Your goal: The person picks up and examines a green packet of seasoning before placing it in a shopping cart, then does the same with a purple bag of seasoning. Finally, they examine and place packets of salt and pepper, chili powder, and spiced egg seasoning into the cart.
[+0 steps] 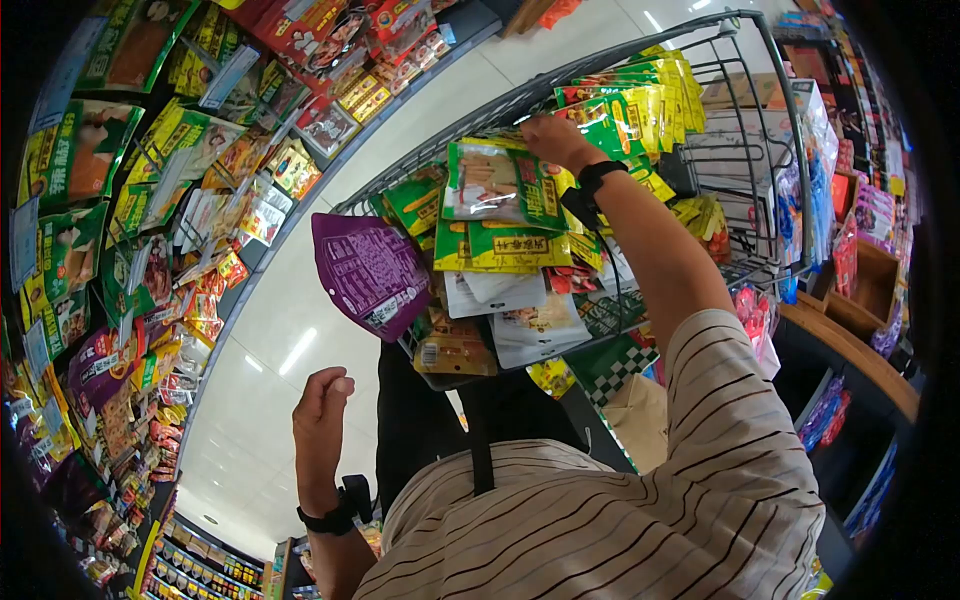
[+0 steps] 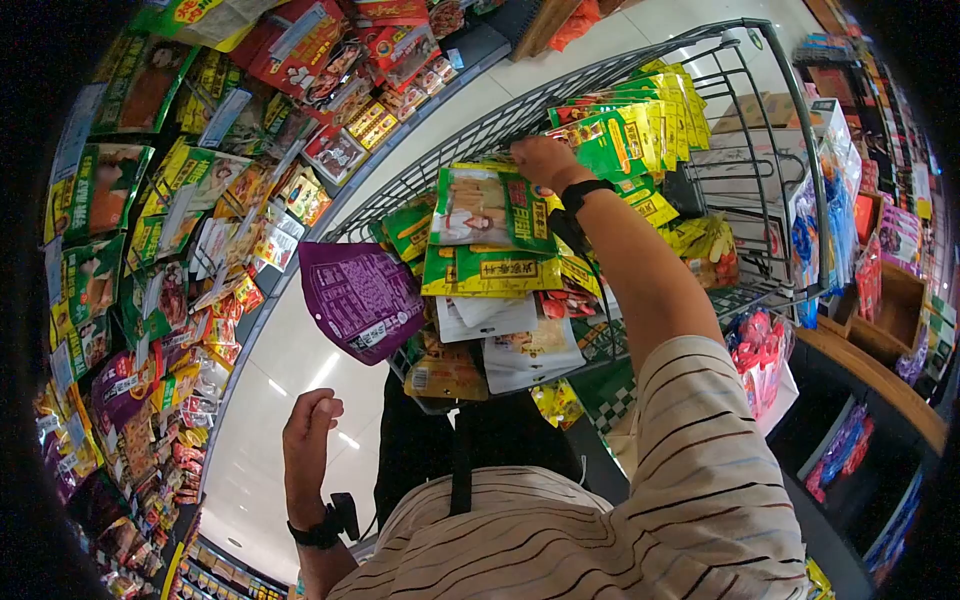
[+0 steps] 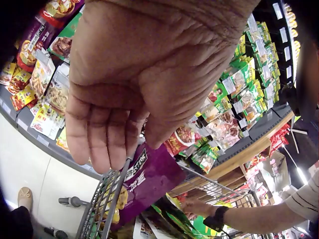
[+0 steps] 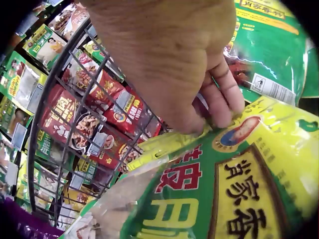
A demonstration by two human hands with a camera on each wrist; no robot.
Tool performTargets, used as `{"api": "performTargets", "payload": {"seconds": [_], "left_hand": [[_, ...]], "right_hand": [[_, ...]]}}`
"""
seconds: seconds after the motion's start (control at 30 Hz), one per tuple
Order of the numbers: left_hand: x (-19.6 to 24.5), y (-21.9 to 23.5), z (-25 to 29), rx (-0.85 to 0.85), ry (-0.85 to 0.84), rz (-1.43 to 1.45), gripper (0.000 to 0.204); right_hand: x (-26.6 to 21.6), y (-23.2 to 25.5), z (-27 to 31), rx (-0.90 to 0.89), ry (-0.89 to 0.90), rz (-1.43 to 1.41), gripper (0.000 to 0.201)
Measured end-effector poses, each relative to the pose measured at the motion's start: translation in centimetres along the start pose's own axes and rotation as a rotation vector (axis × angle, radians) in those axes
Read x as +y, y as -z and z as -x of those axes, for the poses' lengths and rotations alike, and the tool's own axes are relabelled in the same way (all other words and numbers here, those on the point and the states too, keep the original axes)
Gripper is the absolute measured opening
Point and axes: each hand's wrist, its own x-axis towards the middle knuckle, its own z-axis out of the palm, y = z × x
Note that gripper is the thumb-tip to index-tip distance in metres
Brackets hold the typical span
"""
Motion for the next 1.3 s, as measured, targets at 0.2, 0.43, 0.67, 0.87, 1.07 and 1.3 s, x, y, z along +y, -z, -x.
{"api": "performTargets", "payload": {"seconds": [0.2, 0.43, 0.67, 0.87, 1.07, 1.3], "left_hand": [[0.1, -0.3, -0.5, -0.012, -0.006, 0.003, 0.026], [0.6, -0.5, -0.4, -0.001, 0.019, -0.015, 0.027], [0.7, -0.8, -0.5, -0.011, 0.018, 0.003, 0.027], [0.7, -1.3, -0.5, 0.021, 0.022, 0.058, 0.027], [0.9, -1.2, -0.3, -0.013, 0.005, -0.003, 0.025], [0.7, -1.5, -0.1, -0.011, -0.009, -0.005, 0.025]], "right_hand": [[2.1, -1.1, -1.0, -0.084, -0.022, -0.213, 0.017], [0.2, 2.0, -1.7, -0.394, -0.314, -0.388, 0.030], [-0.6, 4.6, -1.0, -0.421, -0.298, -0.422, 0.029], [-0.4, 4.7, -0.8, -0.369, -0.256, -0.416, 0.020], [0.6, 2.1, -1.0, 0.071, 0.143, -0.043, 0.015], [-0.1, 1.8, 0.4, 0.050, 0.135, -0.077, 0.019]]}}
